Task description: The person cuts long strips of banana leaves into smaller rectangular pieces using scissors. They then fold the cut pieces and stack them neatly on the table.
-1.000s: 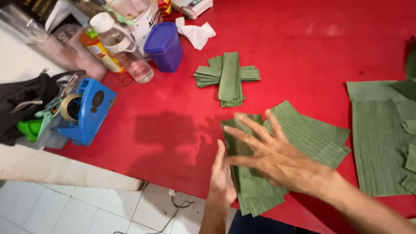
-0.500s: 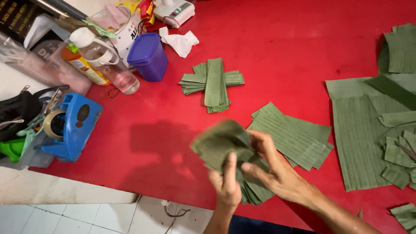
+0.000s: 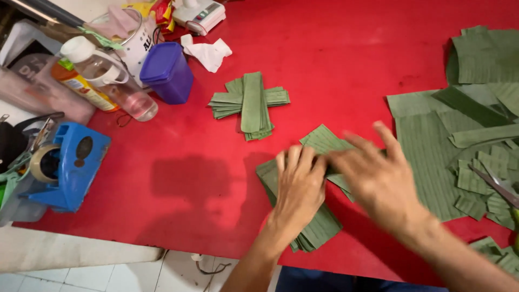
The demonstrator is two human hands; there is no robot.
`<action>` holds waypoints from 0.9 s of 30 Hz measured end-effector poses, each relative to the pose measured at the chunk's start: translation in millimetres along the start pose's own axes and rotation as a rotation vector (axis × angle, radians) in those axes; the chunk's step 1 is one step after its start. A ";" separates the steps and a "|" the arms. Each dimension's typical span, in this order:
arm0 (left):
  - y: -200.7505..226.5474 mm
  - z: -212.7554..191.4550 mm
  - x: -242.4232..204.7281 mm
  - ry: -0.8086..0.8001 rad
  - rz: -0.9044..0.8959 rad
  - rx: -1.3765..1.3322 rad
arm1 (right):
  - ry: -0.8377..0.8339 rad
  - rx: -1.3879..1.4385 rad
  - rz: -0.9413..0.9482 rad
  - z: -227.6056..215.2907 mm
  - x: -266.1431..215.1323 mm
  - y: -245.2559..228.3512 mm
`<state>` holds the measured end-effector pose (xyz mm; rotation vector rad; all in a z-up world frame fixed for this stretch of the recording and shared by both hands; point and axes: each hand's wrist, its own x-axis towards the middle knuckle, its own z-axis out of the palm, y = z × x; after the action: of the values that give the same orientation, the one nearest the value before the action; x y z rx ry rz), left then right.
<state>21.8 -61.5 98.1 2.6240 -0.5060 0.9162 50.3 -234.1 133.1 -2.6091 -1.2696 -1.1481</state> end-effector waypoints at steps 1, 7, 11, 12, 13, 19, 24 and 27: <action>-6.5 6.4 6.4 0.000 0.006 -0.004 | -0.001 -0.005 0.005 14.6 -17.0 18.4; -68.6 79.7 28.8 -0.452 -0.212 -0.274 | -0.103 0.340 0.821 30.3 -70.0 101.0; -90.5 123.3 33.1 -0.735 -0.131 -0.377 | -0.092 0.853 1.111 37.3 -82.2 113.8; -94.7 133.3 31.1 -0.687 -0.110 -0.411 | -0.064 0.994 1.185 44.8 -90.0 115.1; -95.3 135.5 32.6 -0.689 -0.106 -0.411 | -0.061 0.992 1.189 41.1 -82.5 111.0; -100.5 127.7 27.7 -0.706 -0.298 -0.509 | -0.373 1.055 0.697 104.6 -73.2 83.2; -111.8 128.6 18.4 -0.632 -0.227 -0.429 | -0.735 0.488 0.666 151.7 -84.0 70.5; -79.7 78.9 37.4 -0.619 -0.205 -0.328 | -0.311 1.048 0.758 110.3 -74.1 93.9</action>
<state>125.0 -30.9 49.3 2.5459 -0.4640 -0.0607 152.3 -311.8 32.9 -2.0663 -0.5028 0.0796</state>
